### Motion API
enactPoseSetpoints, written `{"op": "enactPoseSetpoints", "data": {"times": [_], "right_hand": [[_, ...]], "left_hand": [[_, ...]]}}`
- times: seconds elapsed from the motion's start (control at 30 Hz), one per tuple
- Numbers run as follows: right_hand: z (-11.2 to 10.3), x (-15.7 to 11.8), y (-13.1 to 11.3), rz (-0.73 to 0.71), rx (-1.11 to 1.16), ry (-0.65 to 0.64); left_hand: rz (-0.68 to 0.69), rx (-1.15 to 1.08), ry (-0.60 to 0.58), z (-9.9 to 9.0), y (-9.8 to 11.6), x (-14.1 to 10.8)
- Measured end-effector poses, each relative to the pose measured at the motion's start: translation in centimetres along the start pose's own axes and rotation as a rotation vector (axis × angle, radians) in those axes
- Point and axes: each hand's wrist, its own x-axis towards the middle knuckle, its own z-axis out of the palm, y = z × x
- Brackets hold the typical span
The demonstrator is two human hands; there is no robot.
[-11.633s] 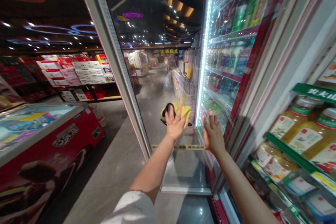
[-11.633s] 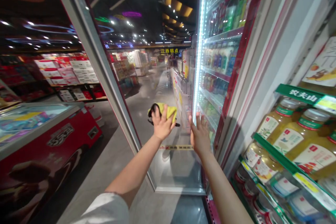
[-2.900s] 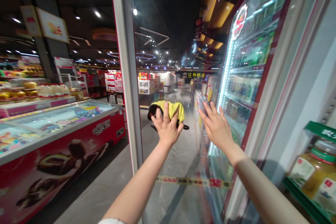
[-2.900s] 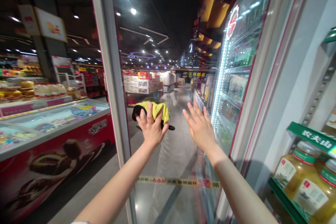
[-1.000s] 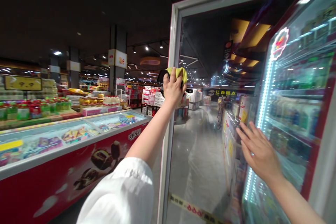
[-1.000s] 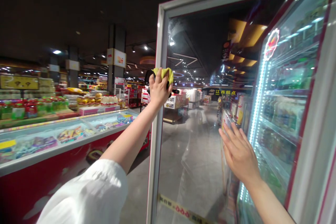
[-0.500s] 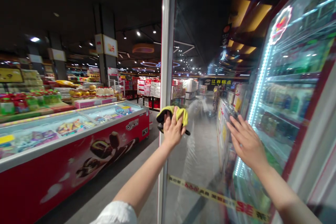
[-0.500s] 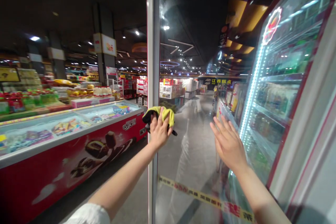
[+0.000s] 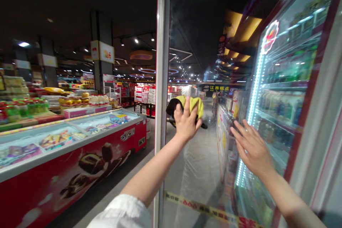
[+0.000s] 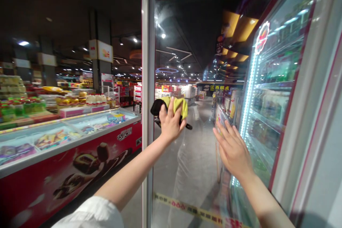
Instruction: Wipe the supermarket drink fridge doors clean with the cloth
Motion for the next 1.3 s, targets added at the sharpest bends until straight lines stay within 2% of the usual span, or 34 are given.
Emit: {"op": "enactPoseSetpoints", "data": {"times": [0.07,0.1,0.17,0.2,0.27,0.3,0.33,0.4,0.47,0.5,0.53,0.57,0.63,0.7,0.73,0.77,0.8,0.9,0.93,0.97,1.03,1.1,1.17,1.23,1.3], "right_hand": [[-0.2,-0.4,0.6,0.001,-0.008,-0.014],[-0.2,-0.6,0.9,-0.001,-0.014,-0.019],[-0.3,-0.8,1.5,-0.006,-0.036,-0.017],[-0.2,-0.8,1.7,-0.005,-0.048,-0.011],[-0.1,-0.7,2.0,0.006,-0.064,0.002],[-0.1,-0.6,2.0,0.011,-0.066,0.004],[-0.1,-0.7,2.0,0.014,-0.063,0.001],[-0.4,-1.0,2.1,0.012,-0.056,-0.017],[-1.0,-1.7,2.5,0.009,-0.057,-0.046],[-1.3,-2.0,2.9,0.011,-0.064,-0.059],[-1.7,-2.3,3.3,0.019,-0.074,-0.066],[-2.1,-2.5,3.7,0.033,-0.089,-0.067],[-2.7,-2.6,4.3,0.075,-0.120,-0.051],[-2.9,-2.3,4.5,0.124,-0.141,-0.039],[-2.9,-2.1,4.4,0.146,-0.147,-0.042],[-2.8,-2.0,4.3,0.162,-0.152,-0.050],[-2.8,-1.9,4.1,0.171,-0.154,-0.065],[-3.1,-2.3,3.9,0.168,-0.160,-0.113],[-3.3,-2.5,4.0,0.167,-0.164,-0.124],[-3.5,-2.8,4.2,0.172,-0.170,-0.129],[-3.9,-3.1,4.5,0.197,-0.184,-0.125],[-4.0,-3.0,4.8,0.231,-0.191,-0.115],[-3.9,-2.9,4.7,0.256,-0.188,-0.108],[-3.9,-2.8,4.6,0.262,-0.179,-0.113],[-4.0,-3.0,4.8,0.252,-0.162,-0.135]], "left_hand": [[0.201,-0.003,-0.074,-0.3,-1.7,-1.9],[0.194,0.010,-0.066,-0.5,-2.4,-2.3],[0.026,0.037,-0.001,-0.8,-2.6,-1.3],[-0.068,0.044,0.028,-0.9,-2.1,-0.2],[-0.202,0.047,0.076,-1.0,0.0,2.2],[-0.195,0.043,0.075,-1.0,1.1,3.0],[-0.139,0.040,0.057,-0.9,2.1,3.4],[0.106,0.028,-0.013,-0.9,3.0,2.7],[0.432,0.014,-0.094,-1.0,2.4,1.1],[0.541,0.020,-0.131,-1.1,1.9,0.5],[0.563,0.031,-0.129,-1.1,1.4,0.2],[0.505,0.043,-0.098,-1.1,1.2,0.4],[0.253,0.075,-0.014,-1.1,1.8,1.7],[0.012,0.097,0.040,-0.9,3.6,3.4],[-0.027,0.098,0.037,-0.8,4.5,3.9],[0.000,0.092,0.017,-0.7,5.2,4.0],[0.090,0.080,-0.021,-0.7,5.5,3.7],[0.523,0.036,-0.173,-0.6,4.1,1.5],[0.619,0.025,-0.200,-0.7,3.3,0.8],[0.598,0.029,-0.179,-0.7,2.5,0.5],[0.379,0.050,-0.098,-0.8,2.1,1.2],[0.116,0.051,-0.018,-0.8,3.6,3.1],[0.020,0.024,0.007,-0.7,6.2,5.0],[0.142,-0.010,-0.030,-0.4,8.5,5.9],[0.430,-0.048,-0.103,-0.2,9.3,5.6]]}}
